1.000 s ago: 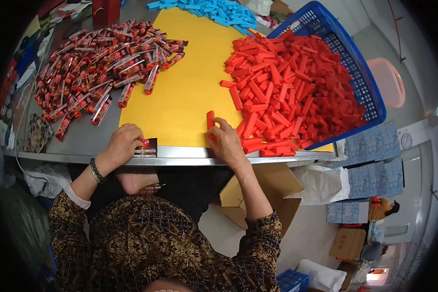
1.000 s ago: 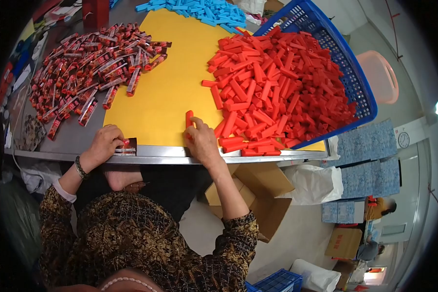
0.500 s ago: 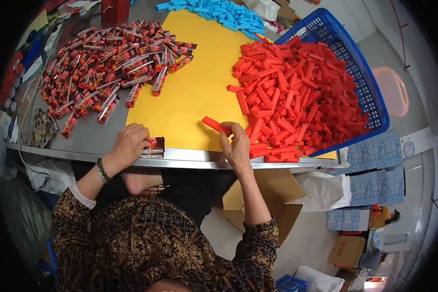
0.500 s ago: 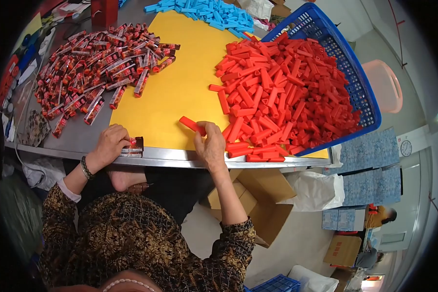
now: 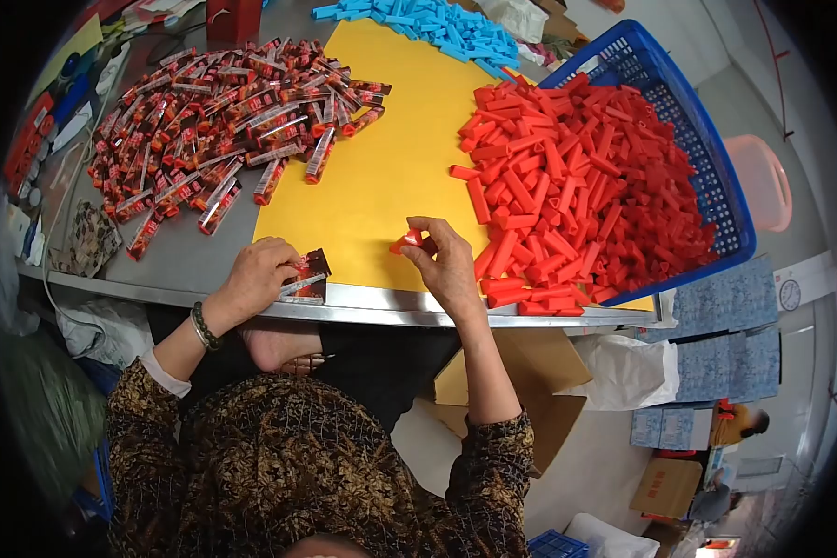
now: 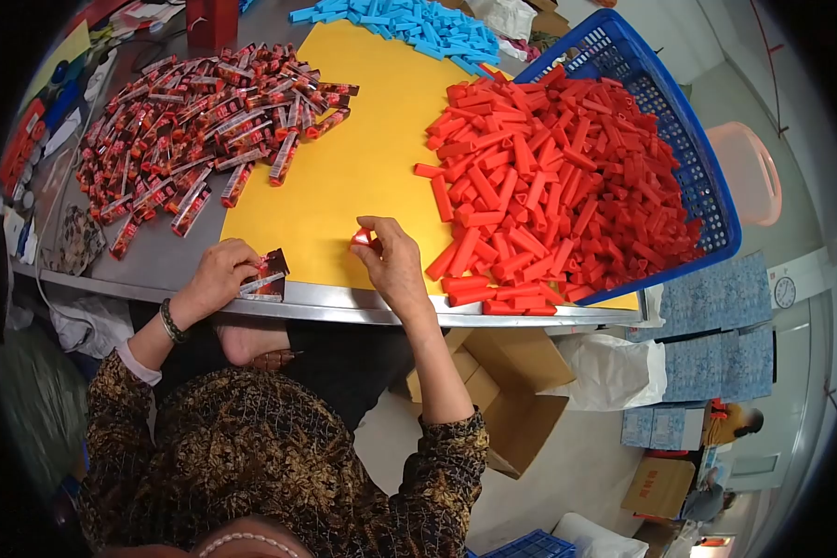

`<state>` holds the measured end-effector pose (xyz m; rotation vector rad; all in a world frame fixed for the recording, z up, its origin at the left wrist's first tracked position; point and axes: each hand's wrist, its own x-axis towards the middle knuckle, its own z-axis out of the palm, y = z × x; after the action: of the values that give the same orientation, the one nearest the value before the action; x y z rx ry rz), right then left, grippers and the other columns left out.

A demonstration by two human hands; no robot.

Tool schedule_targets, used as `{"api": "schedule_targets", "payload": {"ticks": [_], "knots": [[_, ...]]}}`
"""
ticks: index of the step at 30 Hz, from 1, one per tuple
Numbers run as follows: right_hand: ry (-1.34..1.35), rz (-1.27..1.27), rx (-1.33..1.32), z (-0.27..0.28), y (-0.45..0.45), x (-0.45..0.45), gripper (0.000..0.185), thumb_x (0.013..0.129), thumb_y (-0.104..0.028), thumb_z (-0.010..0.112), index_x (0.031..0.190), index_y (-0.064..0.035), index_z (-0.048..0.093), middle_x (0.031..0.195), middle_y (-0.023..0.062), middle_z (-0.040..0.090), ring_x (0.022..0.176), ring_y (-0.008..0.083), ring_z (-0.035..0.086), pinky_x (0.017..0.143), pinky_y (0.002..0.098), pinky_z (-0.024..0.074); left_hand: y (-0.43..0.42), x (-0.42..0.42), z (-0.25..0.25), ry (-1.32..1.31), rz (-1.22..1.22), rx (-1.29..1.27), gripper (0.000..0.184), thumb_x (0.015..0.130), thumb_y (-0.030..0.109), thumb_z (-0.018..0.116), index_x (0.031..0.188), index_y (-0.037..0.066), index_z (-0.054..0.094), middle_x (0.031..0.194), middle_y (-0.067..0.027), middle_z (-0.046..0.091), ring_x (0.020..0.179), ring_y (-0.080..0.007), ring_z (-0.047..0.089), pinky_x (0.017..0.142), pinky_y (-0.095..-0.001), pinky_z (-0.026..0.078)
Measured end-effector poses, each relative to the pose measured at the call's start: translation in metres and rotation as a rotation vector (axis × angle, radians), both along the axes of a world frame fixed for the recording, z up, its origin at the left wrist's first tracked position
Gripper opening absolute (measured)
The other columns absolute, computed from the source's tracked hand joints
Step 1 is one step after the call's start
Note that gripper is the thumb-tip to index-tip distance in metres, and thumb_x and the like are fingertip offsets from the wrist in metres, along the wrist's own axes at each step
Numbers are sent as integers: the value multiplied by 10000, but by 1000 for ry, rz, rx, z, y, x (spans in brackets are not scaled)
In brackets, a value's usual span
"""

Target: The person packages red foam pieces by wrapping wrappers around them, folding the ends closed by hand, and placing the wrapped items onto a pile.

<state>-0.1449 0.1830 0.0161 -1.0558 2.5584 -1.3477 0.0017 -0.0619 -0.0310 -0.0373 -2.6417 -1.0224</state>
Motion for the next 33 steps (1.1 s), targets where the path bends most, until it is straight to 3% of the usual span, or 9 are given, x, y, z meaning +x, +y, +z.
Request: {"api": "schedule_targets", "payload": {"ticks": [4, 11, 16, 18, 20, 23, 27, 30, 33], "knots": [[-68, 16, -6, -2, -1, -1, 309, 785, -30, 708, 1077, -7, 611, 970, 131, 635, 724, 239, 616, 682, 328, 505, 1, -1, 4, 19, 8, -51, 65, 766, 77, 645, 761, 12, 642, 772, -116, 588, 803, -311, 580, 726, -411, 471], [135, 51, -63, -9, 1, 2, 274, 793, -20, 697, 1051, -34, 604, 963, 131, 629, 741, 269, 648, 626, 329, 509, 1, -2, -4, 120, -24, -64, 67, 755, 73, 659, 760, 12, 633, 755, -122, 586, 765, -321, 589, 690, -396, 476], [68, -68, -57, -2, 4, 19, 253, 800, -24, 704, 1031, -14, 601, 891, 120, 639, 741, 216, 658, 645, 304, 508, 2, 0, 0, 115, 21, -69, 64, 787, 88, 639, 780, 28, 661, 775, -113, 605, 790, -309, 592, 716, -413, 476], [-24, -49, -134, -4, 5, 25, 255, 823, -40, 707, 1051, -12, 598, 948, 89, 649, 789, 167, 645, 721, 278, 508, 2, -1, -1, 92, 19, -20, 68, 791, 91, 643, 776, 27, 661, 775, -116, 604, 804, -316, 591, 721, -416, 475], [-87, -17, -188, -8, 6, 29, 258, 845, -45, 703, 1077, -15, 596, 989, 59, 648, 857, 129, 630, 787, 260, 504, 3, -2, 6, 15, 65, 37, 83, 798, 93, 657, 783, 11, 661, 762, -108, 608, 758, -282, 604, 691, -384, 484], [-137, -10, -320, -10, -2, 37, 254, 807, -20, 715, 1040, -1, 617, 872, 59, 634, 755, 130, 621, 706, 264, 506, 5, -3, 19, -141, 104, 278, 113, 805, 96, 678, 803, -15, 661, 738, -91, 627, 686, -196, 608, 641, -322, 488], [-192, 37, -288, -7, -6, 42, 257, 847, -29, 700, 1081, -9, 597, 984, 44, 643, 843, 102, 610, 771, 237, 493, 2, -3, 19, -196, 89, 505, 148, 813, 106, 700, 825, -37, 665, 711, -63, 655, 639, -86, 579, 598, -250, 477], [-156, 28, -220, -6, -9, 42, 269, 842, -45, 707, 1086, -11, 599, 971, 49, 651, 801, 100, 608, 755, 240, 496, 2, -2, 19, -246, 98, 578, 154, 811, 118, 706, 823, -32, 673, 711, -49, 661, 660, -77, 589, 607, -247, 482], [-100, 8, -212, -4, -14, 43, 286, 811, -19, 708, 1080, -5, 610, 921, 96, 647, 732, 154, 630, 704, 273, 510, 5, -1, 18, -248, 81, 689, 135, 813, 109, 707, 801, -20, 671, 710, -38, 661, 641, -69, 586, 581, -234, 475]]}}
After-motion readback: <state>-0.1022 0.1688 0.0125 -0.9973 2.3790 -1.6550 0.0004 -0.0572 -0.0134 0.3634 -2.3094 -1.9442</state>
